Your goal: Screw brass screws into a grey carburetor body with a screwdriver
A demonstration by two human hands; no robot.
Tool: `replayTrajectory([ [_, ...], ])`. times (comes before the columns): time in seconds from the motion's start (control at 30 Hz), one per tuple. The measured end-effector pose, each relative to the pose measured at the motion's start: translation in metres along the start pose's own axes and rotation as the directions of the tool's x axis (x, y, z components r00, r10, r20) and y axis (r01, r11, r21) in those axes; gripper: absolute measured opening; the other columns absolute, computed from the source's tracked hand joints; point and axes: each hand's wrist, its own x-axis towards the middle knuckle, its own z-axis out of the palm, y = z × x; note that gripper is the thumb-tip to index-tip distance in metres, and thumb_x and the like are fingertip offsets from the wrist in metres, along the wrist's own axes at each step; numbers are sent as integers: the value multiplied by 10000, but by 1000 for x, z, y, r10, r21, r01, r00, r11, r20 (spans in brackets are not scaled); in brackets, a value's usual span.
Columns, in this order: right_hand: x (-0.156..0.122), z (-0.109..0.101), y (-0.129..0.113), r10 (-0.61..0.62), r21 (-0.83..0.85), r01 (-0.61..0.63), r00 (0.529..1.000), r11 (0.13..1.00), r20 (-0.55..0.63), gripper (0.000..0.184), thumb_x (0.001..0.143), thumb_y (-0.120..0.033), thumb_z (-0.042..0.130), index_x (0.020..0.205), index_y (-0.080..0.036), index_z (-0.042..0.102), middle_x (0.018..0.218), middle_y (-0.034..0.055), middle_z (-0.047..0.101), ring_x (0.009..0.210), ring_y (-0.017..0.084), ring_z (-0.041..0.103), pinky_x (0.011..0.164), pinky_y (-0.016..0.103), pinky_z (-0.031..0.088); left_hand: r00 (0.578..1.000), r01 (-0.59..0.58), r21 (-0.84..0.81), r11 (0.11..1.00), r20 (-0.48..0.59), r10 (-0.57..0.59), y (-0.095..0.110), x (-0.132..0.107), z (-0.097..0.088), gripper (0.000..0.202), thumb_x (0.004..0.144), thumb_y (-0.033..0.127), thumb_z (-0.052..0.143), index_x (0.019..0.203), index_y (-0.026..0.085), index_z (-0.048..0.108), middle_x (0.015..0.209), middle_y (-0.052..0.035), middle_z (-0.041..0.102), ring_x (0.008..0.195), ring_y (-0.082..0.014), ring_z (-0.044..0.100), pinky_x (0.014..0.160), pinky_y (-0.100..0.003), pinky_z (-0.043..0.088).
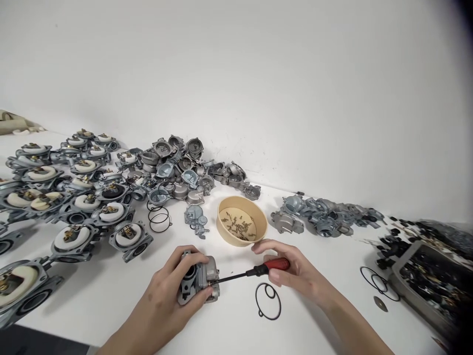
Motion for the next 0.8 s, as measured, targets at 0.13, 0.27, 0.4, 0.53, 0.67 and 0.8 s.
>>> replayTrajectory([
  [0.13, -1, 0, 1, 156, 85, -158, 987, 984, 25, 425, 1011, -589, 631, 1091, -183, 727, 812, 36, 666, 376, 20, 283, 393, 232, 172, 1000, -6, -4, 1000, -9, 6, 0, 0, 0, 306, 1012, 275, 608, 1284, 401, 547, 1356, -47, 572, 1154, -278, 704, 896, -364, 568],
  [0.27, -3, -2, 0, 69, 5, -68, 997, 998, -19, 381, 886, -521, 824, 1047, -182, 760, 900, 59, 664, 559, 76, 423, 480, 232, 256, 1000, -4, -5, 1000, -1, 4, 1, 0, 0, 313, 1012, 269, 612, 1282, 414, 543, 1355, -33, 566, 1128, -259, 710, 906, -358, 562],
  [0.4, -2, -1, 4, 83, 11, -83, 997, 997, 11, 445, 943, -580, 737, 1186, -208, 716, 927, 57, 693, 478, 44, 384, 449, 228, 228, 1000, -2, -8, 1000, -14, 2, 1, -1, 0, 308, 1005, 272, 623, 1275, 403, 554, 1348, -36, 573, 1158, -266, 709, 903, -343, 571],
  [0.53, 2, -2, 7, 176, 12, -177, 984, 984, 30, 429, 995, -600, 658, 1078, -185, 723, 748, 10, 650, 410, 23, 287, 410, 210, 173, 1000, -10, -7, 1000, -23, 9, 0, -1, 0, 307, 1009, 280, 620, 1282, 404, 557, 1349, -35, 581, 1163, -264, 715, 916, -340, 577],
  [0.67, 3, -3, 4, -60, -90, 56, 997, 994, -41, 345, 826, -471, 894, 978, -184, 780, 1089, 97, 681, 783, 145, 584, 641, 254, 432, 1000, -14, -1, 1000, -26, 14, 0, -2, 0, 297, 1008, 291, 626, 1276, 405, 567, 1335, -30, 590, 1102, -247, 731, 901, -331, 583],
  [0.8, 1, -3, 7, 51, -15, -51, 998, 999, 27, 366, 977, -538, 718, 1080, -188, 738, 701, -17, 588, 453, 57, 425, 460, 218, 275, 1000, -4, -1, 1000, -29, 4, 1, -2, 0, 308, 1002, 296, 630, 1277, 416, 559, 1343, -24, 587, 1109, -249, 730, 884, -330, 585],
])
